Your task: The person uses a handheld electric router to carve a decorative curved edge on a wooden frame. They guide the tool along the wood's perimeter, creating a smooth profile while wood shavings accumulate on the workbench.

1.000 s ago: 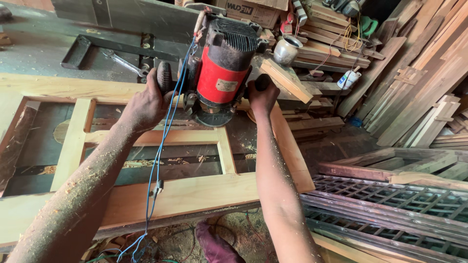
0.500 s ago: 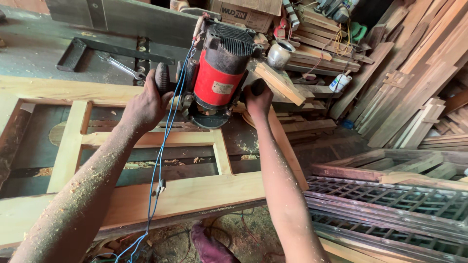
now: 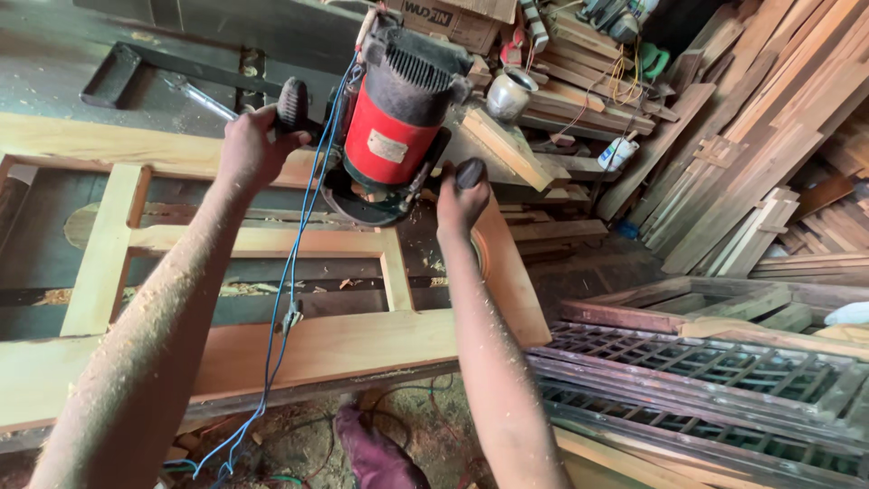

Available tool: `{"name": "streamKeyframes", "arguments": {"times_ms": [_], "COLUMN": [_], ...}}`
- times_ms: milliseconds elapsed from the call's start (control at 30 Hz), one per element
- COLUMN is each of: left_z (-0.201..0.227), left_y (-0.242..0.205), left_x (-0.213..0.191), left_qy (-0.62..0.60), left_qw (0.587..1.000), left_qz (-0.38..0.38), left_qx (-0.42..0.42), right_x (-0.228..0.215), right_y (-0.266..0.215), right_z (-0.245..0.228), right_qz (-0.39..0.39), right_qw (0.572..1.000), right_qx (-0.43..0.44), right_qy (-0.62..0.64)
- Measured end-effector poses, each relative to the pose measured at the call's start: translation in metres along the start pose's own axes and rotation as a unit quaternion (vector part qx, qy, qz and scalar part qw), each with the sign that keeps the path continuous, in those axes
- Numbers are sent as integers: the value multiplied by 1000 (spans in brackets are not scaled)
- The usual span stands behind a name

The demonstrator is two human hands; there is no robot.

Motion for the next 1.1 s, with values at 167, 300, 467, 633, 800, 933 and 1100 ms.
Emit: {"name": "streamKeyframes", "arguments": {"times_ms": [167,300,467,633,800,933,1100], "left_z": [-22,-22,-24,-22,-11,-6,1], "left_y": [36,52,79,82,63,45,27], "left_x": [24,40,49,60,60,51,35], "left_qy": [-56,-138,8,-157,-349,-336,-215], "left_qw": [993,978,987,981,937,941,970], "left_qz": [-97,-108,-106,-81,-13,20,110], "left_qx": [-43,-112,-123,-86,-24,-38,-23], "right_x": [-13,-15,-14,-17,-13,-12,-3], "right_y": [-22,-32,-40,-48,-39,-27,-7], "right_z": [-20,-29,-40,-46,-39,-26,-8], "right_qz": [85,130,125,125,128,122,86], "right_qw": [995,986,986,986,986,988,995], "right_qx": [11,40,61,79,32,-20,-4], "right_qy": [-53,-93,-90,-77,-103,-92,-46]}}
Point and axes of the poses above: each hand's wrist, its own y-axis towards the middle knuckle, its own x-axis out of the palm, z = x × y, the point moved 6 cm from there along y, towards the middle knuckle, and after that the axes turned 5 degrees about x, right-handed, at the moved point
